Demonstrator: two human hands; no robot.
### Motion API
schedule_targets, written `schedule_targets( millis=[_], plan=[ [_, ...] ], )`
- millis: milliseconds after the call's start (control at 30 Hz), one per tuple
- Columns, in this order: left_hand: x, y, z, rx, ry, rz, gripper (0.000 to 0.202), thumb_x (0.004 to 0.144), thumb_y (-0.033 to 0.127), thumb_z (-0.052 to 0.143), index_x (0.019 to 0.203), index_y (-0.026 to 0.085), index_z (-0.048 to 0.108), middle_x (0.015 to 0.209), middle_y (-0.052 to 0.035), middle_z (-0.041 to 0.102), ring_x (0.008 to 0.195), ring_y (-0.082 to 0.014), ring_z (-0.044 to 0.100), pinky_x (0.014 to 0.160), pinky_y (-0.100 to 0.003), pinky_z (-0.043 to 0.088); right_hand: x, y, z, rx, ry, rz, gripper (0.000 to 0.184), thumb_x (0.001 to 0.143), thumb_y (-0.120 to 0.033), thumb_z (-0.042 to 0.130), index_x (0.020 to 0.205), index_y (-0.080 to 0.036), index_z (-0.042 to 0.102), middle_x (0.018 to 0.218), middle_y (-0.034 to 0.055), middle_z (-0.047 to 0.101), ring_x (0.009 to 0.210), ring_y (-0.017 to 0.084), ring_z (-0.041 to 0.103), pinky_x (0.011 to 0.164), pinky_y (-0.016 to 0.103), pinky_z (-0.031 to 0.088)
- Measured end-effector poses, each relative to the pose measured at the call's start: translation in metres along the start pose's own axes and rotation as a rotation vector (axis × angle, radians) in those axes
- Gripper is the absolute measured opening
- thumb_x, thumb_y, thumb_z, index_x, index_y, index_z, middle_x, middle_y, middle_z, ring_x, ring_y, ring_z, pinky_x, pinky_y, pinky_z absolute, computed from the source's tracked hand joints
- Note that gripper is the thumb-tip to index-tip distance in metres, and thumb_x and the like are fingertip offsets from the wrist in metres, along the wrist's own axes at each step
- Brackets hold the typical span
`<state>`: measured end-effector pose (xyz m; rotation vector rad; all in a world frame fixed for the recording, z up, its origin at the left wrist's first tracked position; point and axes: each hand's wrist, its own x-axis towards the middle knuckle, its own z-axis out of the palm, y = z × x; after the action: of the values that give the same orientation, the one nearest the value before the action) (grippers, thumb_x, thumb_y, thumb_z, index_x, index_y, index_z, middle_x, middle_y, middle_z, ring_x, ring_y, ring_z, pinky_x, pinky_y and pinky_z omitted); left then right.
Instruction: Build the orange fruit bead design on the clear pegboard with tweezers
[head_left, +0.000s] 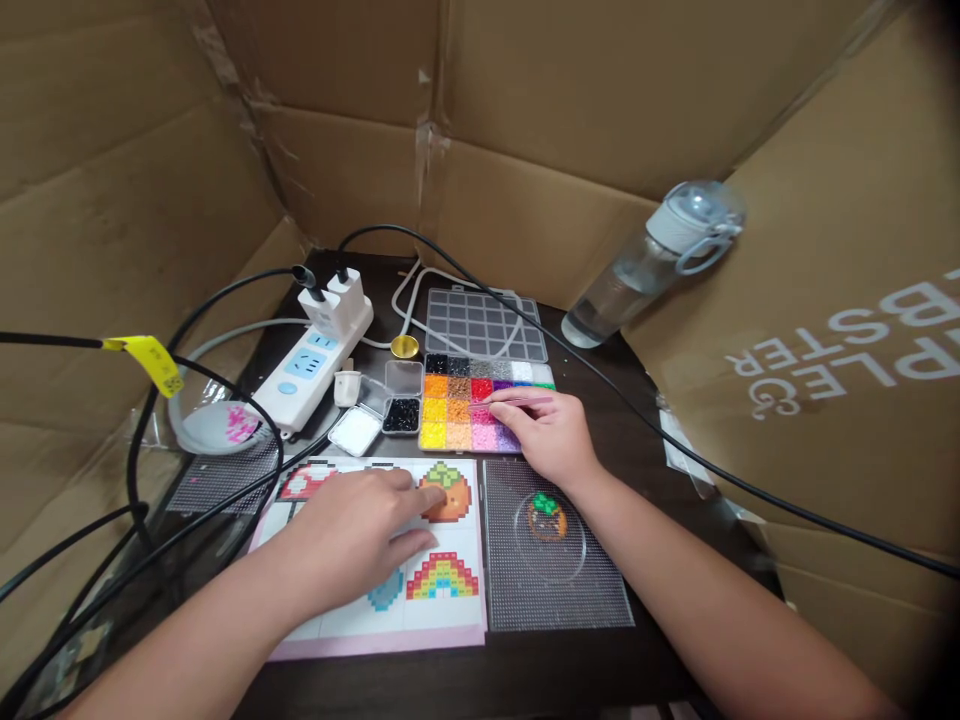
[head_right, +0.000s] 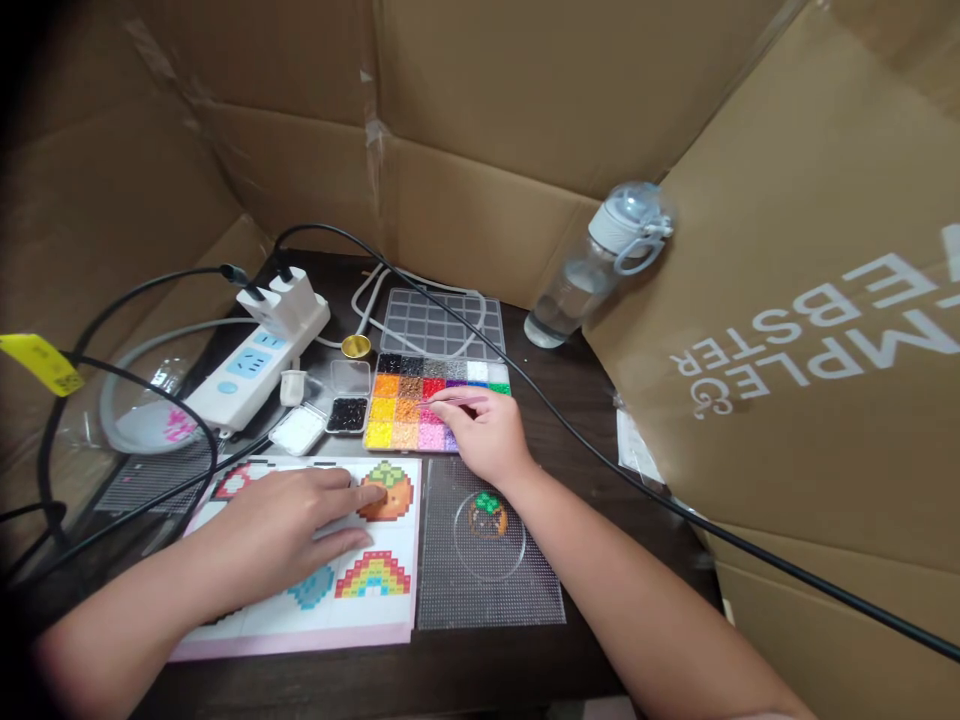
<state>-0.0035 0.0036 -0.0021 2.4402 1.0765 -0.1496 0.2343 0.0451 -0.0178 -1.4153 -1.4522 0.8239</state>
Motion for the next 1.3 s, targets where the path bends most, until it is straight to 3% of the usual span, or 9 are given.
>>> schedule_targets(
  millis=[300,767,967,1300],
  plan=[
    [0.000,0.000,0.000,0.014,-0.008,-0.003,0.023,0.094,0.037,0.049,0.109,0.030,0.065,0.105,-0.0056,0.071,0.092,-0.0309,0.071,0.068,-0.040,0.053,0.000,-0.004,0.003,-0.015,-0.056,0.003,0.008,0.077,-0.025,0.072,0.074,-0.020,0.078,0.083,0.0054,0.079,0.078,0.019,0.075,0.074,0.032,0.061],
    [-0.001,-0.001,0.001,0.021,-0.012,-0.008,0.024,0.095,0.038,0.049,0.113,0.031,0.065,0.103,-0.0041,0.071,0.092,-0.0312,0.071,0.069,-0.042,0.054,0.000,-0.003,0.003,-0.017,-0.028,0.027,0.009,0.075,-0.026,0.072,0.071,-0.020,0.078,0.082,0.0056,0.079,0.078,0.021,0.074,0.075,0.033,0.061],
    [0.000,-0.001,0.001,0.025,-0.003,-0.003,0.032,0.095,0.036,0.051,0.125,0.034,0.062,0.099,-0.0035,0.071,0.091,-0.0288,0.070,0.069,-0.039,0.053,0.001,-0.001,0.003,0.008,-0.006,0.024,0.008,0.075,-0.026,0.073,0.072,-0.019,0.078,0.081,0.0057,0.079,0.077,0.020,0.075,0.075,0.033,0.061],
    [-0.001,0.000,-0.001,0.032,-0.006,-0.015,0.033,0.094,0.037,0.052,0.124,0.032,0.064,0.101,-0.0038,0.072,0.092,-0.0273,0.070,0.068,-0.035,0.050,-0.018,-0.020,-0.018,-0.062,0.078,-0.080,0.007,0.078,-0.022,0.073,0.078,-0.020,0.079,0.082,0.0040,0.079,0.075,0.019,0.075,0.072,0.029,0.061]
  ],
)
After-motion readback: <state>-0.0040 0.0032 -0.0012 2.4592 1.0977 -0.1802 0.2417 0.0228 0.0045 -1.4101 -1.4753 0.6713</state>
